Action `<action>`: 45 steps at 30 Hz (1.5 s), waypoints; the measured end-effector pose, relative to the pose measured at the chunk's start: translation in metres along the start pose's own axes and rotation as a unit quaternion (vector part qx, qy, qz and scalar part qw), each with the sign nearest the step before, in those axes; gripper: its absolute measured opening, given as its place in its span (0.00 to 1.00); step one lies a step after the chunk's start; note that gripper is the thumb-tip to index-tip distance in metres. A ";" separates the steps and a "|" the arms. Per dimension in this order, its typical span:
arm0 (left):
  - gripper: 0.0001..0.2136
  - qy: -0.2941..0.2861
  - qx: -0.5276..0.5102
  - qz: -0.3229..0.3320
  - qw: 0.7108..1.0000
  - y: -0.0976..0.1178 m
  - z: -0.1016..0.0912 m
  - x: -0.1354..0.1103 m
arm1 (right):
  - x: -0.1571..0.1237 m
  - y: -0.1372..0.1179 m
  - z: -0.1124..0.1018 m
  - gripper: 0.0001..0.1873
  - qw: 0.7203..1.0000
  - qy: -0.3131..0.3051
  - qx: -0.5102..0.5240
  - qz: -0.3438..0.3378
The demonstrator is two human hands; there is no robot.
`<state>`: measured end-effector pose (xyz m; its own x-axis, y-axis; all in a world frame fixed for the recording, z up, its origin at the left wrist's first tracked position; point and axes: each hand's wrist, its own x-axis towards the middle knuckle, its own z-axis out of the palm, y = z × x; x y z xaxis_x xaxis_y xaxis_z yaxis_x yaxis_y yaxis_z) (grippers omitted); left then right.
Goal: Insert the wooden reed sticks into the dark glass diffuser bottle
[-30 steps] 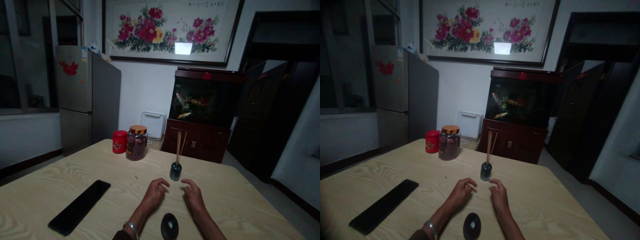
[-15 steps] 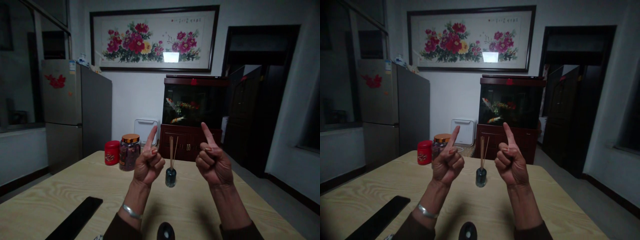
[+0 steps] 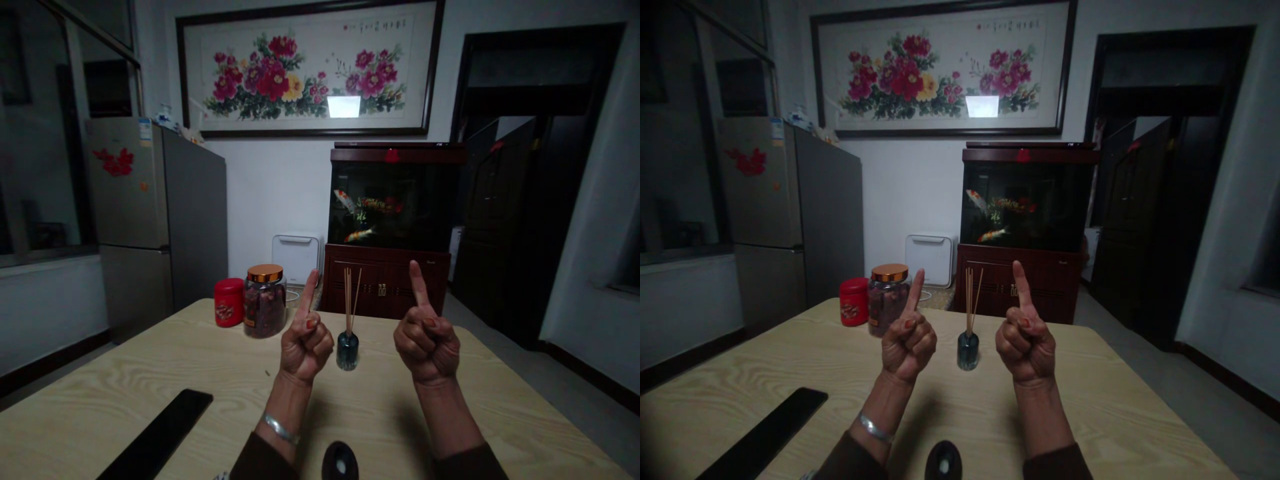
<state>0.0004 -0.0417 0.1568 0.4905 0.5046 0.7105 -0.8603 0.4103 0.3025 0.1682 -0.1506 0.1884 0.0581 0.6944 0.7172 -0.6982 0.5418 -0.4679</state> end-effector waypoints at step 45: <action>0.48 0.150 0.537 -0.184 0.809 -0.055 -0.131 -0.096 | -0.061 0.124 -0.111 0.26 0.732 0.116 -0.632 0.225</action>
<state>0.0191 -0.0134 -0.0116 0.6132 0.7268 0.3094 -0.1940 -0.2411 0.9509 0.1579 -0.0730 0.0296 0.2477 0.9194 0.3056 0.5266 0.1370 -0.8390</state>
